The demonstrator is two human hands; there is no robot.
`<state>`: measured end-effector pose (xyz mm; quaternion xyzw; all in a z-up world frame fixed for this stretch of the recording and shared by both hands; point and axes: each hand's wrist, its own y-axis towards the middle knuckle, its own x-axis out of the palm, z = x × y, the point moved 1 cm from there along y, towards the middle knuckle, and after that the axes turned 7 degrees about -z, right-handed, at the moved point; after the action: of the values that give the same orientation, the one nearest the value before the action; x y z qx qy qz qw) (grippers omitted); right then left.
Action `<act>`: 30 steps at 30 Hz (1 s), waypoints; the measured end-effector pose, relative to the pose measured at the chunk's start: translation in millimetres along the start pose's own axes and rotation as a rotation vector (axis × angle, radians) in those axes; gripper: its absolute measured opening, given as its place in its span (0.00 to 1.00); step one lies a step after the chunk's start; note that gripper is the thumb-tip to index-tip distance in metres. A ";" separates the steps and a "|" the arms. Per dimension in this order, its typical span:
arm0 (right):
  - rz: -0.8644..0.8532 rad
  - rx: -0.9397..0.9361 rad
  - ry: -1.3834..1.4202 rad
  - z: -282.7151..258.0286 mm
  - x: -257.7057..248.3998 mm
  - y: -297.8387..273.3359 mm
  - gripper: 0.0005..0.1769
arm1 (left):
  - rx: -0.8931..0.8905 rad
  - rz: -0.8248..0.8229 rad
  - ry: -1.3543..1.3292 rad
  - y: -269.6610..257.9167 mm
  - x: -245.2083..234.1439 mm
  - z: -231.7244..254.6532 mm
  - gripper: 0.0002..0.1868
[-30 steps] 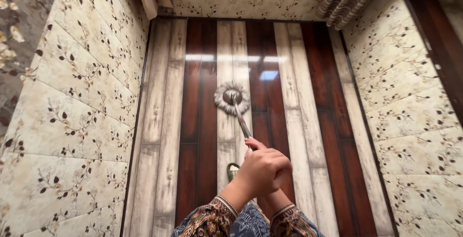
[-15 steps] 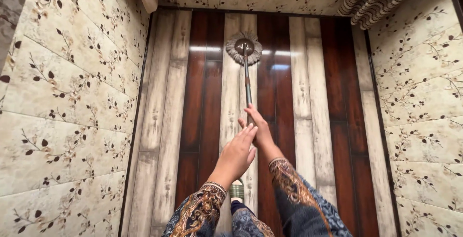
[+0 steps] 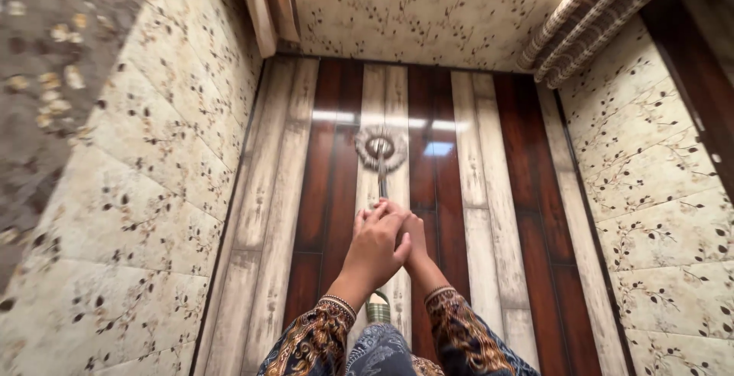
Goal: The recorder uses a spin mop to clean the stairs and the adjacent tiled wall.
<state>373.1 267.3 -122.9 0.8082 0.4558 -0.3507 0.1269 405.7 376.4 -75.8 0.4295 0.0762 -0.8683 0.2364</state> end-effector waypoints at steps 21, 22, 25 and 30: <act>-0.004 -0.527 0.301 -47.6 50.1 -95.3 0.17 | 0.248 0.223 -0.036 -87.5 -34.2 59.3 0.11; -0.001 -0.525 0.315 -35.9 51.4 -77.6 0.17 | 0.243 0.218 -0.039 -71.6 -30.3 50.4 0.11; -0.002 -0.514 0.363 1.8 58.7 -23.9 0.19 | 0.131 0.030 0.038 -21.2 -16.2 20.1 0.11; 0.000 -0.517 0.442 70.6 71.6 81.7 0.22 | 0.068 0.050 0.124 67.6 21.3 -47.9 0.33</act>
<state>432.9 231.5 -232.1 0.8059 0.5459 -0.0400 0.2257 460.8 325.8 -117.3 0.4921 0.0503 -0.8358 0.2380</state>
